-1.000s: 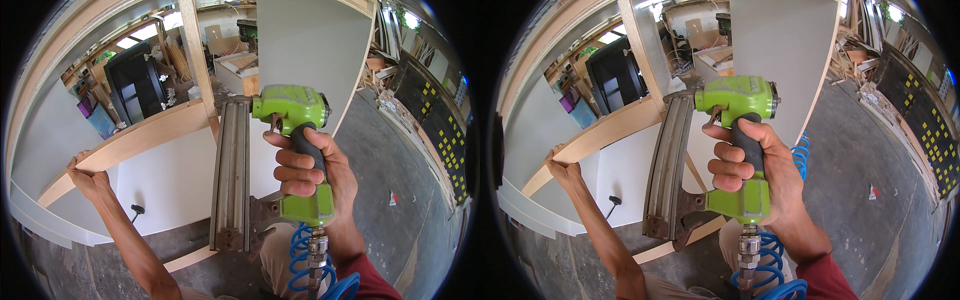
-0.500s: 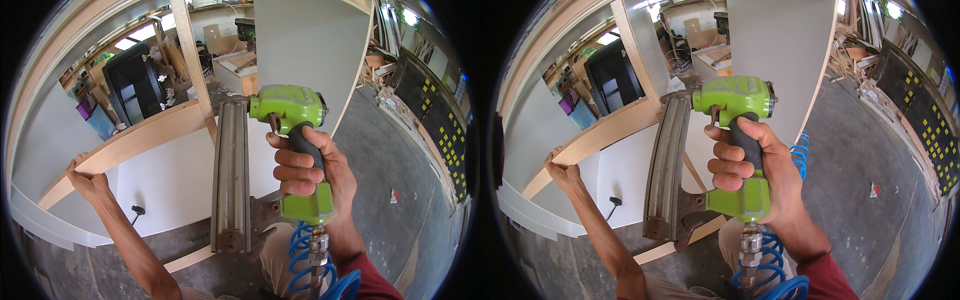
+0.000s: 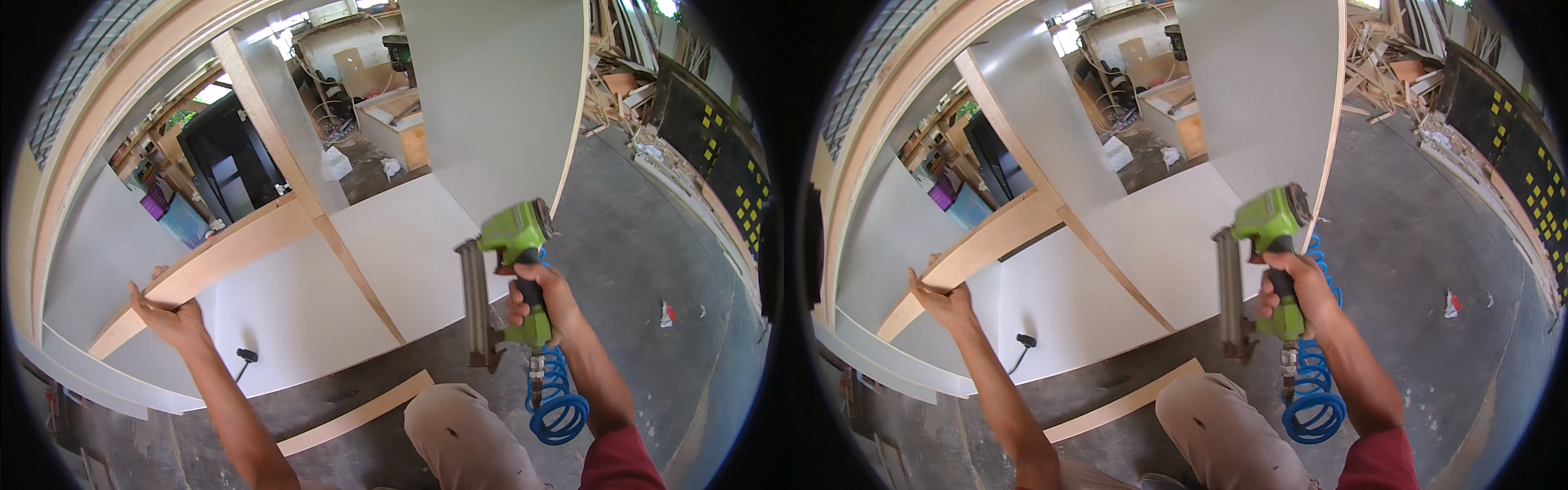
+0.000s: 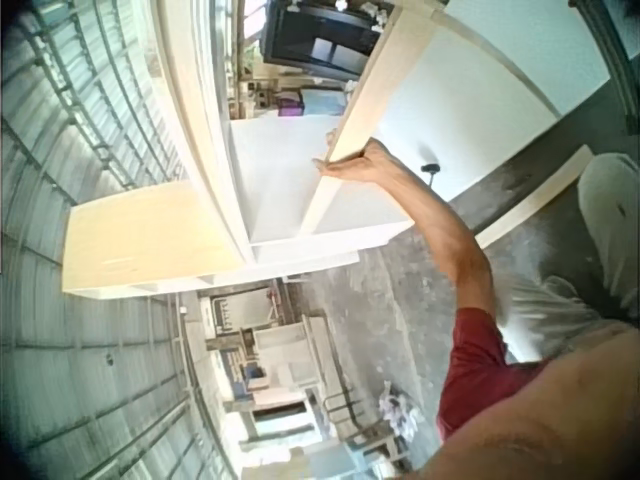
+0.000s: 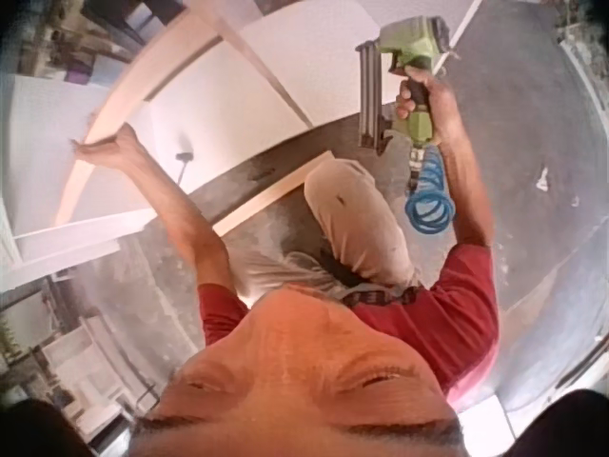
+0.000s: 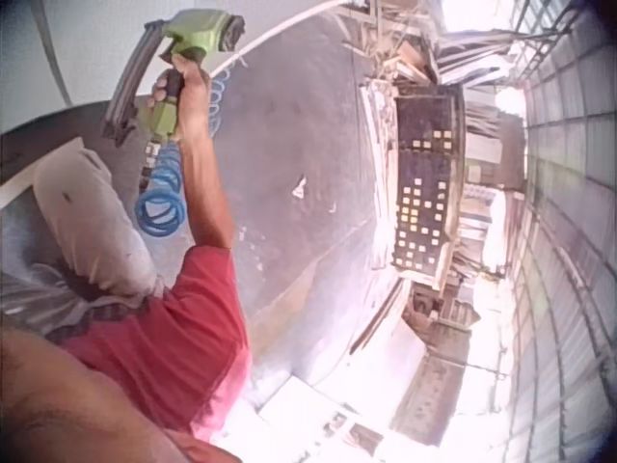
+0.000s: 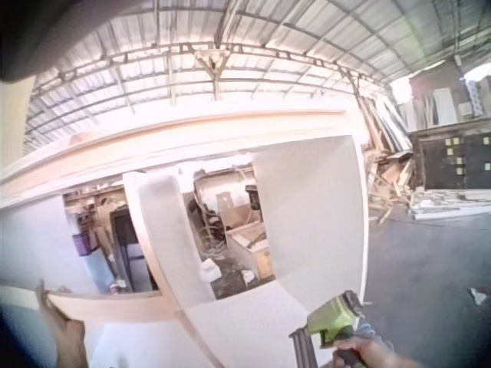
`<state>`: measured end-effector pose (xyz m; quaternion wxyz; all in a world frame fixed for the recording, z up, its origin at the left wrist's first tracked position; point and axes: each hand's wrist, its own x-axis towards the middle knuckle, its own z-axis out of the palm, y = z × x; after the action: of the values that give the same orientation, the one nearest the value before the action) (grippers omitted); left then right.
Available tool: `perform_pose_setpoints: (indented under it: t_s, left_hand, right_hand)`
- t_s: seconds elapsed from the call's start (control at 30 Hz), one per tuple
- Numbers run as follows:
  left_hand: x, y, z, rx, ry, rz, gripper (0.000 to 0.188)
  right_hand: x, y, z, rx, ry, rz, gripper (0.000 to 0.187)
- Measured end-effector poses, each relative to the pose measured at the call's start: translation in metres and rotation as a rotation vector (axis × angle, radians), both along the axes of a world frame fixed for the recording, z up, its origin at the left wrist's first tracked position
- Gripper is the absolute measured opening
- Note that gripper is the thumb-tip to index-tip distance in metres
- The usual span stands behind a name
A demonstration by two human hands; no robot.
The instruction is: The person sands the edges of wood strips by hand, measures the interior of a white cabinet frame with a tape measure, and attaches wood strips to the frame using a pneumatic nail gun.
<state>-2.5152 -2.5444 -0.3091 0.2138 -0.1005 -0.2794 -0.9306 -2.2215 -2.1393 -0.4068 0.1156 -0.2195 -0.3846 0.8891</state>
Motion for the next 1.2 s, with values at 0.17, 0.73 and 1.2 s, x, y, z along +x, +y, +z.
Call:
perform_pose_setpoints:
  t_s: [0.17,0.73,1.2]
  left_hand:
    - [0.028,0.073,-0.037,0.024,-0.007,-0.026,0.059]
    - [0.079,0.202,-0.059,-0.522,0.233,0.041,0.042]
    - [0.045,0.041,-0.12,-1.653,0.027,-0.569,0.043]
  right_hand:
    - [0.034,0.008,-0.078,0.239,-0.236,-0.134,0.024]
    - [0.11,0.009,-0.207,0.269,-0.536,-0.113,0.016]
    - [-0.006,-0.045,-0.203,0.889,-0.342,0.754,0.022]
